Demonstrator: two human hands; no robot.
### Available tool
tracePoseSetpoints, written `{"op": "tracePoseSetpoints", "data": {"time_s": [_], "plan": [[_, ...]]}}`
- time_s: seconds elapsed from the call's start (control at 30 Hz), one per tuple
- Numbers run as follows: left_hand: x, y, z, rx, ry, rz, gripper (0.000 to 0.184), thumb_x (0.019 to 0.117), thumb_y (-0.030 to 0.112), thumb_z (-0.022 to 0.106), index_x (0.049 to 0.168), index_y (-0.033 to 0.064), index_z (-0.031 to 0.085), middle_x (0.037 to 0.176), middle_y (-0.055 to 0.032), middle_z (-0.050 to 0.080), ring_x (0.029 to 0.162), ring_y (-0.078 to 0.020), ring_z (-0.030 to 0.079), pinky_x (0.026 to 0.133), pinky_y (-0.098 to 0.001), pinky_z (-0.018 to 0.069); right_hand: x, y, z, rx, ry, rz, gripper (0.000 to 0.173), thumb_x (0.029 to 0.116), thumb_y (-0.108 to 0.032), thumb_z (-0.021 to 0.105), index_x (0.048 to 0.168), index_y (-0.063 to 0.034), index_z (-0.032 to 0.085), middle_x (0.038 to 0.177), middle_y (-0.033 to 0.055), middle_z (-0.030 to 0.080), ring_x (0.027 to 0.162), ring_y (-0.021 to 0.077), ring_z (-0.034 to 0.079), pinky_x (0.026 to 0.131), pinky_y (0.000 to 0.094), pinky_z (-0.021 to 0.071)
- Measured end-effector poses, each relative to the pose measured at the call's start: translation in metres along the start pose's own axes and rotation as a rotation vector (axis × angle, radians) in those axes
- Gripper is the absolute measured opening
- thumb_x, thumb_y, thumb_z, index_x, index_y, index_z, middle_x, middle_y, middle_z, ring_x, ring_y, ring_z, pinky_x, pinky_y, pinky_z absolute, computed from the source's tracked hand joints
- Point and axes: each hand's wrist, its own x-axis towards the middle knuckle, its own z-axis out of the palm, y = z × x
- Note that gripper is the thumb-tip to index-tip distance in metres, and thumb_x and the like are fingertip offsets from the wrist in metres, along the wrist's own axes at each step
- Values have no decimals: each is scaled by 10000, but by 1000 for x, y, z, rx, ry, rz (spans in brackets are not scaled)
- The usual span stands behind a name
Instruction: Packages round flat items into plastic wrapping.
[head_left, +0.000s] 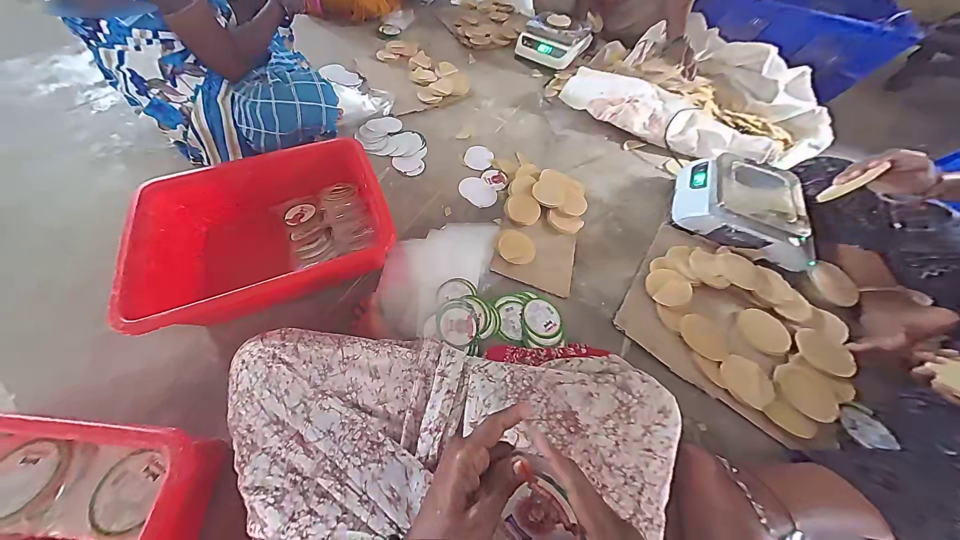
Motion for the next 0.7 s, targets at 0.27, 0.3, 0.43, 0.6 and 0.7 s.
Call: {"op": "tracePoseSetpoints", "data": {"time_s": [0.27, 0.3, 0.43, 0.6, 0.7], "plan": [[4, 3, 6, -56, 129, 137, 452, 1076, 35, 411, 1506, -101, 373, 1076, -136, 751, 938, -130, 738, 859, -310, 603, -1, 13, -2, 186, 249, -80, 317, 1011, -217, 658, 1262, -28, 704, 1138, 84, 728, 1014, 52, 687, 896, 234, 584], [4, 2, 7, -25, 126, 147, 466, 1074, 35, 408, 1516, -104, 354, 1083, -139, 756, 957, -153, 746, 865, -326, 611, 1, 13, -2, 153, 210, -91, 318, 1017, -216, 651, 1255, -16, 712, 1124, 136, 724, 1007, 103, 693, 898, 268, 586], [1, 0, 8, 50, 101, 132, 477, 1098, 134, 417, 1533, -56, 372, 1097, -113, 764, 952, -147, 751, 850, -341, 620, 5, 8, -1, 38, 86, -67, 320, 992, -234, 691, 1201, 6, 729, 1101, 192, 728, 991, 191, 713, 888, 357, 591], [9, 8, -4, -113, 123, 146, 465, 1098, 95, 396, 1533, -66, 360, 1155, -154, 742, 1020, -217, 743, 928, -374, 610, 6, 19, -5, 108, 232, -123, 222, 997, -209, 679, 1110, -31, 748, 1064, 70, 758, 1041, 70, 698, 955, 269, 574], [8, 5, -5, -36, 61, 125, 434, 1082, 66, 413, 1502, -42, 435, 1105, -129, 757, 956, -152, 745, 872, -330, 608, 9, 28, -1, 123, 112, -116, 194, 996, -162, 661, 1041, 3, 754, 1039, 111, 763, 1013, 116, 716, 940, 313, 582]]}}
